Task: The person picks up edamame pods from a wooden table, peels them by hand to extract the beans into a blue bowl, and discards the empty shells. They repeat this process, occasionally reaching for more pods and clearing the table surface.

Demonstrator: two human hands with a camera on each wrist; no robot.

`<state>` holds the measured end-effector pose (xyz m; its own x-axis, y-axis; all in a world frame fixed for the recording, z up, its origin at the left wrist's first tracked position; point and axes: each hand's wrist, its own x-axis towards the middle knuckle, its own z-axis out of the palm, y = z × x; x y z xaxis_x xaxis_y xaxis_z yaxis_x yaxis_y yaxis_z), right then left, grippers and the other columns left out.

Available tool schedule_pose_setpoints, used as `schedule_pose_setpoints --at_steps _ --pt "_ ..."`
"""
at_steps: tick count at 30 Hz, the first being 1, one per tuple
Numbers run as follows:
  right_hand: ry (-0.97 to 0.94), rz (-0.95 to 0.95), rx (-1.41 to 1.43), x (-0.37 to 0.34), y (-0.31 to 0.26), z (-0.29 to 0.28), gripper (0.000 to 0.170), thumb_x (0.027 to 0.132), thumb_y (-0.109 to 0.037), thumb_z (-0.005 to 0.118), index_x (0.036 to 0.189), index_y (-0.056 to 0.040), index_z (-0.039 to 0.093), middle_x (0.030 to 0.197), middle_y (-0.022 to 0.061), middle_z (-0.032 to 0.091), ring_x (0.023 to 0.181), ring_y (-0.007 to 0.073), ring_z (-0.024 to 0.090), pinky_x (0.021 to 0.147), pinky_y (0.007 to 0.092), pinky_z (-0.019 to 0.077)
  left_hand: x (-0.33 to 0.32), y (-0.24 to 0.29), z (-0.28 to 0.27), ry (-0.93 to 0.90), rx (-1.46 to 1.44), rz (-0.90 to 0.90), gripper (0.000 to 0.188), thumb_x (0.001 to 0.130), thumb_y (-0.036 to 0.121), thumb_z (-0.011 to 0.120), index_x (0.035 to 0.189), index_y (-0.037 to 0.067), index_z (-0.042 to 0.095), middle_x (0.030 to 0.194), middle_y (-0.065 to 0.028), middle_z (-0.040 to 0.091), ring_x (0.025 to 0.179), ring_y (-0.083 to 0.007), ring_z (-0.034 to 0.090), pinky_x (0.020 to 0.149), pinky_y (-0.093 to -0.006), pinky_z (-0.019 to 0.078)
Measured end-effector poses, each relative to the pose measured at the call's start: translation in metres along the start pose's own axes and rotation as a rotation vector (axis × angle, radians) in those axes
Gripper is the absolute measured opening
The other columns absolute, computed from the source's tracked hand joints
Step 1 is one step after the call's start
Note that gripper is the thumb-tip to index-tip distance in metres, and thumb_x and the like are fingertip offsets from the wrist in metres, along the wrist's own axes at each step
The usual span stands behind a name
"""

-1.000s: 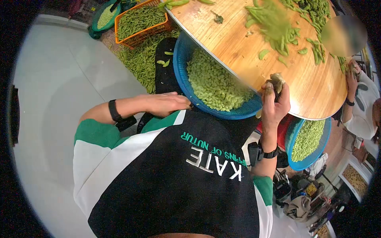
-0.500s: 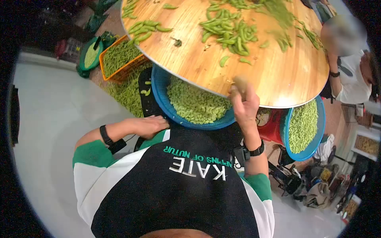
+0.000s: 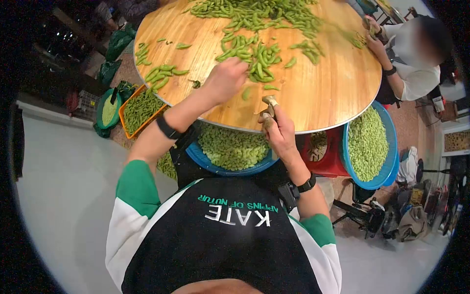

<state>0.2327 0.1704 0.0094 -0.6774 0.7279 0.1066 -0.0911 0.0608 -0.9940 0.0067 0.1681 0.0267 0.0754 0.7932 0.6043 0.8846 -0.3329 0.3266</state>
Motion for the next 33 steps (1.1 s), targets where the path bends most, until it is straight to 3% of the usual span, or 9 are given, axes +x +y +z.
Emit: schedule_pose_setpoints --at_steps 6,9,11,15,19,22,24,31,33 --pt "0.049 0.042 0.118 0.001 0.002 -0.004 0.038 0.098 -0.01 0.042 0.135 -0.0006 0.042 0.082 0.0043 0.058 0.057 0.0042 0.046 0.048 0.0188 0.0393 0.004 -0.012 0.027 -0.025 0.138 -0.177 0.01 0.073 0.002 0.059 0.082 -0.001 0.057 0.082 -0.0164 0.055 0.083 -0.0362 0.056 0.071 -0.0408 0.0475" --pt "0.051 0.072 0.211 0.005 0.004 -0.005 0.038 0.098 -0.012 0.043 0.134 -0.001 0.042 0.083 0.0048 0.058 0.056 0.0048 0.047 0.046 0.0188 0.0391 -0.004 0.003 0.009 0.004 0.031 -0.258 0.013 0.074 0.003 0.061 0.086 -0.001 0.059 0.08 -0.0124 0.058 0.079 -0.0288 0.059 0.068 -0.0364 0.0479" --pt "0.032 0.08 0.269 0.004 0.0 0.001 0.037 0.098 -0.013 0.043 0.133 -0.0013 0.043 0.084 0.005 0.058 0.056 0.0052 0.047 0.046 0.0187 0.039 -0.009 0.031 -0.01 -0.099 -0.604 -0.527 0.013 0.078 0.004 0.062 0.09 -0.001 0.061 0.079 -0.0112 0.062 0.071 -0.0205 0.059 0.064 -0.0335 0.048" --pt "-0.029 0.143 0.392 0.003 -0.004 0.01 0.032 0.099 -0.015 0.043 0.128 -0.0024 0.047 0.084 0.0048 0.058 0.056 0.0057 0.047 0.046 0.0186 0.0384 -0.025 0.064 -0.022 -0.109 -1.083 -0.781 0.011 0.081 -0.001 0.065 0.091 0.001 0.061 0.08 0.0008 0.063 0.067 -0.0059 0.055 0.057 -0.022 0.0433" --pt "-0.106 0.164 0.523 -0.001 0.0 0.012 0.028 0.099 -0.015 0.043 0.124 -0.0024 0.048 0.084 0.0046 0.059 0.056 0.0065 0.047 0.045 0.0188 0.0367 -0.037 0.061 -0.012 -0.043 -1.23 -0.758 0.011 0.079 0.003 0.069 0.088 0.003 0.064 0.071 0.0018 0.061 0.059 -0.0039 0.052 0.05 -0.0182 0.0381" --pt "-0.112 0.164 0.538 -0.005 -0.001 0.014 0.028 0.099 -0.015 0.043 0.123 -0.0016 0.049 0.084 0.0051 0.059 0.055 0.0071 0.046 0.044 0.019 0.0353 -0.038 0.061 -0.018 -0.143 -1.122 -0.835 0.008 0.079 0.004 0.069 0.086 0.002 0.066 0.069 0.0017 0.061 0.058 -0.0042 0.052 0.051 -0.0185 0.0384" --pt "-0.116 0.158 0.547 -0.006 -0.001 0.015 0.028 0.099 -0.015 0.043 0.123 -0.0011 0.05 0.083 0.0054 0.059 0.054 0.0072 0.046 0.044 0.019 0.0349 -0.039 0.066 -0.023 -0.182 -1.091 -0.81 0.006 0.082 0.004 0.066 0.085 -0.002 0.066 0.077 -0.0018 0.065 0.071 -0.0077 0.058 0.064 -0.0228 0.0459" --pt "-0.125 0.148 0.486 -0.008 -0.001 0.014 0.027 0.098 -0.013 0.045 0.119 0.0021 0.052 0.081 0.0055 0.059 0.051 0.0068 0.044 0.042 0.0195 0.0342 -0.05 0.056 -0.022 -0.164 -1.195 -0.67 0.007 0.083 0.004 0.065 0.088 -0.002 0.066 0.079 -0.0025 0.065 0.071 -0.007 0.057 0.063 -0.0215 0.0455" --pt "-0.15 0.185 0.547 -0.008 -0.002 0.012 0.026 0.098 -0.012 0.045 0.118 0.0024 0.053 0.081 0.0053 0.06 0.051 0.0067 0.044 0.042 0.0194 0.0341 -0.052 0.051 -0.02 -0.267 -1.407 -0.839 0.007 0.084 0.004 0.066 0.088 -0.001 0.064 0.077 -0.0036 0.064 0.068 -0.0071 0.058 0.06 -0.021 0.0451"
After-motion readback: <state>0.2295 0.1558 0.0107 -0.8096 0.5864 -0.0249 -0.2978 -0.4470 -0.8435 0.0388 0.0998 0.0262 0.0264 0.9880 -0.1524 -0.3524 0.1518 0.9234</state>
